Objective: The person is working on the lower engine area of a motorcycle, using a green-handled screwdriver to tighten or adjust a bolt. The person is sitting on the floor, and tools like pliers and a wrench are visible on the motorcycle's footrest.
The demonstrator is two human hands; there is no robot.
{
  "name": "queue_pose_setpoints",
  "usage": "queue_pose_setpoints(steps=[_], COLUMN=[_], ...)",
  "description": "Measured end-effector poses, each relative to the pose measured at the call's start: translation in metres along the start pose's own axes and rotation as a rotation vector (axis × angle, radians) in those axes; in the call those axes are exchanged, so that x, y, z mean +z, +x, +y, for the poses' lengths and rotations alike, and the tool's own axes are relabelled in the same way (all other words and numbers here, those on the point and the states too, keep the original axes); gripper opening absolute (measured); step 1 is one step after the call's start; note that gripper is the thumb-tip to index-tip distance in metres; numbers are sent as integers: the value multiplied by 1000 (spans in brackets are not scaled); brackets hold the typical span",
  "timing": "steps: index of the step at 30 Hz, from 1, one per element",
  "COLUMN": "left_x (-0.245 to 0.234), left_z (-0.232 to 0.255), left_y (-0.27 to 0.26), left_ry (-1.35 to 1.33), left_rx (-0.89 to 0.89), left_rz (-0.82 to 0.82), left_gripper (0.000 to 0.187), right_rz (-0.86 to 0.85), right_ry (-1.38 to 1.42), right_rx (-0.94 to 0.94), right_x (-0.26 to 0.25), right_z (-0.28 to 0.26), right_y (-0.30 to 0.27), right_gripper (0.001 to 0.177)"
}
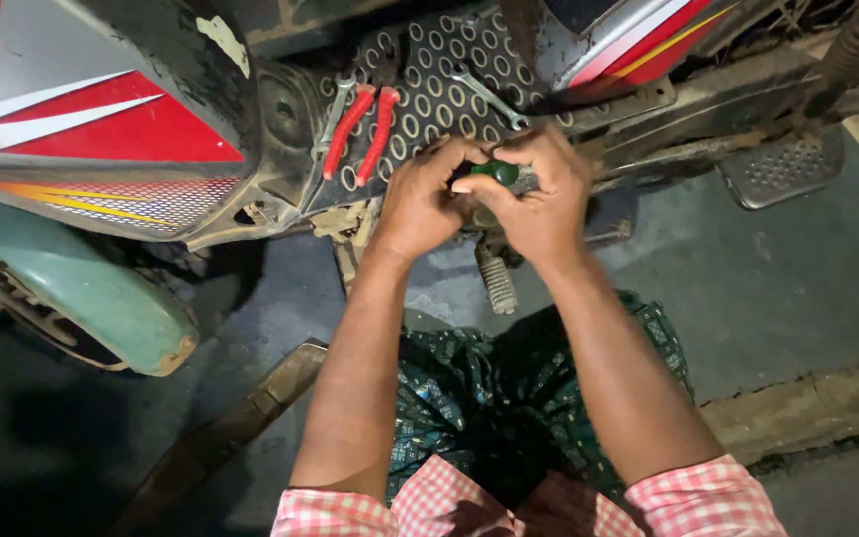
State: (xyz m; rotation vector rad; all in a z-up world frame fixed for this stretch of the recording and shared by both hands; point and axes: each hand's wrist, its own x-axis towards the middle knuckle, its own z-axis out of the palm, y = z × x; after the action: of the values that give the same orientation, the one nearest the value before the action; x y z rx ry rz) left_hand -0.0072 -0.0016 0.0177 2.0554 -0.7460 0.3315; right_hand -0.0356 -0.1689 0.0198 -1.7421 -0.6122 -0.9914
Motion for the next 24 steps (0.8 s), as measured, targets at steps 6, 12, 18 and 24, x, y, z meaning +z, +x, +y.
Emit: queue_pose_setpoints(steps=[6, 12, 18, 24], left_x=[2, 8, -7, -5], left_z=[-19, -21, 3, -10], left_y=[0, 1, 4, 6], left_ry=[71, 216, -4, 72], left_rx=[79, 130, -220, 115], left_rz=[-21, -18, -113, -55], left_gripper=[46, 40, 49, 44], right_rz=[-218, -334, -288, -157], right_ry=[22, 216, 253, 164], right_rx=[42, 71, 282, 81], right_x=[-11, -20, -18, -4], right_z=[-5, -5, -10, 11], right_y=[9, 12, 2, -4], right_gripper=[38, 35, 29, 36])
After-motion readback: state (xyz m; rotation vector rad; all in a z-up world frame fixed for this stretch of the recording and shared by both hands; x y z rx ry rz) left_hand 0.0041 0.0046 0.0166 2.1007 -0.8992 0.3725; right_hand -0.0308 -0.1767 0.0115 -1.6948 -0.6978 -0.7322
